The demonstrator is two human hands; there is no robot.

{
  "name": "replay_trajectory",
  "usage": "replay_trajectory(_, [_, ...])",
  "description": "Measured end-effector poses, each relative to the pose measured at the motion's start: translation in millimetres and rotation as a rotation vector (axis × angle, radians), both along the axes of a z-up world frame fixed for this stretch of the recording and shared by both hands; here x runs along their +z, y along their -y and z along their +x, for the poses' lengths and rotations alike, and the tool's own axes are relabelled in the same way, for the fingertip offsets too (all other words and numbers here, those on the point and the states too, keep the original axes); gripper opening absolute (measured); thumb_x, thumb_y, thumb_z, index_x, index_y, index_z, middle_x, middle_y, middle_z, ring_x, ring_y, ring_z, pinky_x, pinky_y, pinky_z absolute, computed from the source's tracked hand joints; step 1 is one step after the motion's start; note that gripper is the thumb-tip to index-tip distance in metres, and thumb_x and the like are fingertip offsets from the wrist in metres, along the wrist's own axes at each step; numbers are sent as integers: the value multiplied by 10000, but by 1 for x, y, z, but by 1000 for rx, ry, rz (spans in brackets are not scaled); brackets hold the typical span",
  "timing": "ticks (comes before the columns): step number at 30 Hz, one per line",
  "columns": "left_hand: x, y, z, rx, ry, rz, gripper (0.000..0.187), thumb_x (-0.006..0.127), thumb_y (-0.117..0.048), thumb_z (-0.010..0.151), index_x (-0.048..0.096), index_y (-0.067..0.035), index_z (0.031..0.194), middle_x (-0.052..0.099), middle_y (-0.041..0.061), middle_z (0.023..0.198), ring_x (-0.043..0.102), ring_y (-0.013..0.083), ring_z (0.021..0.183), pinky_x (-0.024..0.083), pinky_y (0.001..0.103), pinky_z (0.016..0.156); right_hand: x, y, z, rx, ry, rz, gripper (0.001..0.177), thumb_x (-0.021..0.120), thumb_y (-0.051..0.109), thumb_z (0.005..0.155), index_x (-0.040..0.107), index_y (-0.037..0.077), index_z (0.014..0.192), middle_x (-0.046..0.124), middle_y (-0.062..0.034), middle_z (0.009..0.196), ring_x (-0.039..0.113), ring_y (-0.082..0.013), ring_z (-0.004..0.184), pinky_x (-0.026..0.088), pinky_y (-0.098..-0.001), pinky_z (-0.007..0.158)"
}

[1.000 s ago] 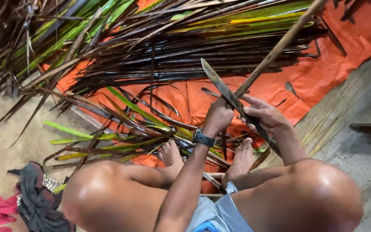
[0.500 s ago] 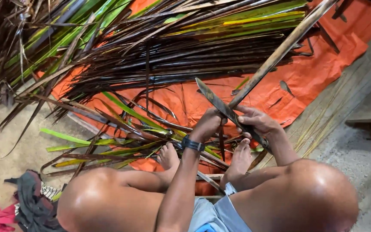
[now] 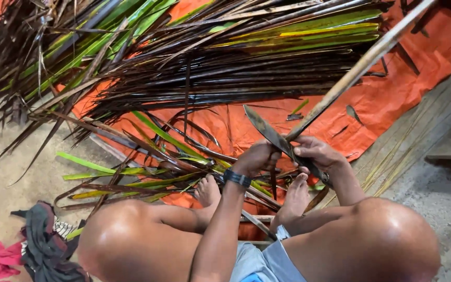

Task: The person strips the central ribs from palm leaves using a large knife while sitting on a tarp.

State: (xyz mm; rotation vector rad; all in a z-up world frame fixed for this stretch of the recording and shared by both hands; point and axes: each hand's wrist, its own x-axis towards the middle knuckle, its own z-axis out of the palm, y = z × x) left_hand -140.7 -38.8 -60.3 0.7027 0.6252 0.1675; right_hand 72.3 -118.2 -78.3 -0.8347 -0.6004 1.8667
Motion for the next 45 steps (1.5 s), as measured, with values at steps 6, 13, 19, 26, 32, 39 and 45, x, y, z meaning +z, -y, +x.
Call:
replay_trajectory(6, [-25, -7, -7, -94, 290, -557, 167, 401, -208, 1058, 531, -103, 1041, 198, -162, 692, 218, -54, 496, 196, 86, 399, 6, 0, 0, -8, -52, 14, 547, 631, -47, 866, 547, -42, 1406, 665, -364, 661, 675, -342, 375, 536, -389, 262])
replay_trajectory(13, [-41, -11, -23, 15, 47, 837, 156, 551, -150, 976, 661, -47, 936, 626, 45, 690, 662, 199, 718, 497, 278, 607, 28, -7, -19, -119, 155, -129, 569, 657, -1, 891, 547, 12, 1448, 691, -292, 720, 724, -315, 486, 553, -385, 304])
replay_trajectory(19, [-77, -14, -31, -460, -468, 1414, 324, 567, -363, 993, 631, -105, 808, 700, 164, 711, 733, 367, 826, 557, 451, 705, 44, -2, -31, -161, 125, -45, 574, 680, 4, 887, 554, 7, 1447, 691, -227, 732, 695, -258, 459, 565, -359, 324])
replay_trajectory(26, [-88, -14, -44, -479, -488, 1617, 349, 562, -430, 1002, 644, -123, 857, 671, 135, 685, 719, 338, 729, 566, 418, 640, 55, -8, -27, -78, 175, -33, 516, 669, 47, 926, 565, 55, 1431, 716, -272, 733, 697, -323, 459, 568, -374, 315])
replay_trajectory(32, [-110, -10, -50, -396, -445, 1632, 296, 559, -371, 1013, 656, -123, 883, 653, 130, 723, 699, 335, 732, 562, 382, 649, 39, -12, -25, -37, 191, -15, 534, 658, 57, 942, 530, 51, 1460, 730, -285, 765, 701, -309, 468, 573, -362, 326])
replay_trajectory(39, [-113, 1, -49, -89, -293, 1320, 141, 697, -211, 961, 678, -74, 941, 636, 175, 776, 680, 334, 789, 545, 324, 644, 29, -15, -21, 50, 210, -23, 602, 657, 71, 957, 464, 87, 1528, 742, -294, 795, 713, -305, 484, 588, -379, 346])
replay_trajectory(45, [-134, 0, -41, -171, -335, 1748, 223, 536, -280, 1060, 662, -99, 1030, 582, 60, 881, 609, 262, 853, 509, 283, 765, 7, -5, -8, 6, 219, -25, 604, 652, 78, 963, 468, 119, 1536, 737, -310, 808, 704, -327, 476, 574, -386, 339])
